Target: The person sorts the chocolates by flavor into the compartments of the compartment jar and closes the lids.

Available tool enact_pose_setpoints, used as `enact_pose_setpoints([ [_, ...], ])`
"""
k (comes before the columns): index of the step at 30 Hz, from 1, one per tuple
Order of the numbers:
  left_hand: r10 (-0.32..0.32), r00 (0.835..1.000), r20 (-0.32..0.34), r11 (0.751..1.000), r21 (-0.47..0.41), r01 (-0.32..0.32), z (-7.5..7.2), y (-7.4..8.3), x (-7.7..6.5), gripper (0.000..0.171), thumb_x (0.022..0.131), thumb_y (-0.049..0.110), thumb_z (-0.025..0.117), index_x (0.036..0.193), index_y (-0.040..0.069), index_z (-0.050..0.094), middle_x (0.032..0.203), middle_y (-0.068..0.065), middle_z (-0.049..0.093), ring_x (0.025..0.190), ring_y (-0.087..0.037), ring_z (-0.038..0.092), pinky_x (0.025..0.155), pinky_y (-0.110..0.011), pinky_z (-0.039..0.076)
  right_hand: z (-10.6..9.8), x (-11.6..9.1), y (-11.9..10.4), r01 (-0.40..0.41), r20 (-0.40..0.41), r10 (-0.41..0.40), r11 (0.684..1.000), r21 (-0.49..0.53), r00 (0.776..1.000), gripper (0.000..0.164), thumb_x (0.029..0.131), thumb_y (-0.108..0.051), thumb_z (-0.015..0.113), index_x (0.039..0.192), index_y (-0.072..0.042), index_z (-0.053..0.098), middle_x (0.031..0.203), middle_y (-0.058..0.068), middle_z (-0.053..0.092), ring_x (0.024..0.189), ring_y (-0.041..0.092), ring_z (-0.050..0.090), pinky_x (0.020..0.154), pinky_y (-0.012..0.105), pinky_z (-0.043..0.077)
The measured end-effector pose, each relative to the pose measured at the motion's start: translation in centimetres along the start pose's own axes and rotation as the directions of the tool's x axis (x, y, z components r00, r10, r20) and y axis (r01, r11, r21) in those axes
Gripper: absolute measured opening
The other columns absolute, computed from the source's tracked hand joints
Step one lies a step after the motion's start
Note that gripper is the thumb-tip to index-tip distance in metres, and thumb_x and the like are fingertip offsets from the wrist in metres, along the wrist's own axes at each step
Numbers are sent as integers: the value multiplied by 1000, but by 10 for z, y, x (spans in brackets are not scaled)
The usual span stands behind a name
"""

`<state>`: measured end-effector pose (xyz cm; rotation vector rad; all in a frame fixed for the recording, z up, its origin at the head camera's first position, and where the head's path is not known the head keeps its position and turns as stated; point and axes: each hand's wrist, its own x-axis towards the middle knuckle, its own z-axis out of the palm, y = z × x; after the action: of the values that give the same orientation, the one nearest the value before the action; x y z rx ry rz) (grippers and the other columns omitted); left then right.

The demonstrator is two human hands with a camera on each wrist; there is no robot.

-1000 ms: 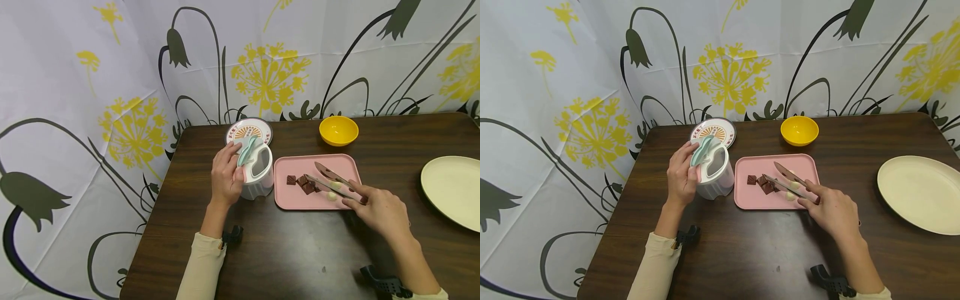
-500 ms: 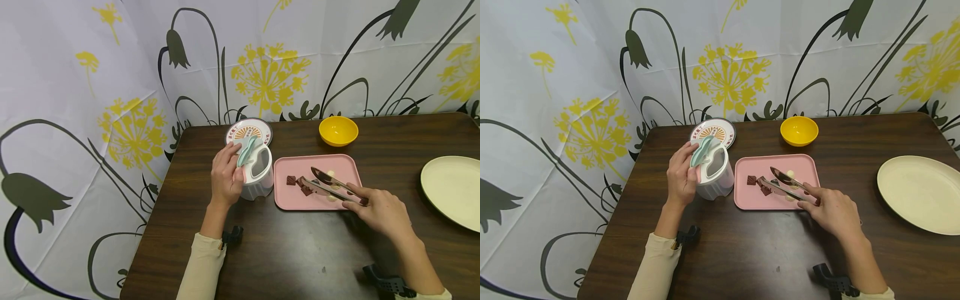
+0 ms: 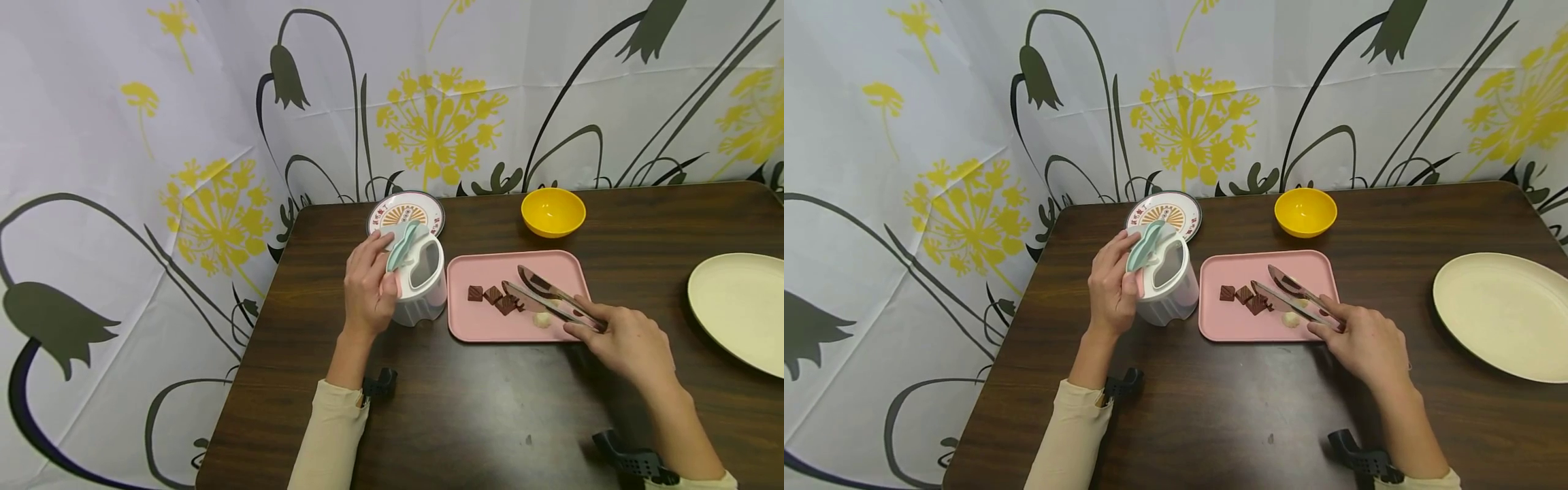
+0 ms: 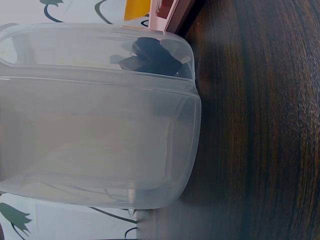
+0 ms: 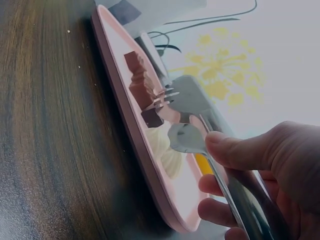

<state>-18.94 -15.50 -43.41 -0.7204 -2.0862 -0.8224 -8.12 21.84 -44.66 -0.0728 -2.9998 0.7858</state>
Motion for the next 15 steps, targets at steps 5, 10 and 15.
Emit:
enact_pose_setpoints([
  [5, 0, 1000, 1, 1000, 0, 0, 0, 1, 0, 57, 92, 40, 30, 91, 1, 71, 126, -13, 63, 127, -32, 51, 106, -51, 33, 2, -2, -2, 34, -50, -35, 999, -16, 998, 62, 80, -49, 75, 130, -14, 65, 93, 25, 69, 77, 45, 62, 51, 48, 39],
  [10, -6, 1000, 4, 1000, 5, 6, 0, 1, 0, 56, 91, 40, 30, 91, 1, 71, 126, -13, 63, 127, -31, 51, 106, -50, 33, 3, -3, -3, 57, -50, -58, 998, -21, 997, 59, 81, -46, 75, 130, -15, 65, 65, 1, 63, 64, 32, 58, 48, 42, 36],
  [15, -9, 1000, 2, 1000, 5, 9, 0, 2, 0, 55, 91, 40, 30, 89, 1, 70, 126, -13, 63, 128, -30, 50, 107, -49, 33, 4, -3, -5, 59, -17, -59, 998, -21, 998, 56, 82, -43, 75, 130, -16, 65, 67, -1, 65, 66, 32, 59, 49, 43, 38],
])
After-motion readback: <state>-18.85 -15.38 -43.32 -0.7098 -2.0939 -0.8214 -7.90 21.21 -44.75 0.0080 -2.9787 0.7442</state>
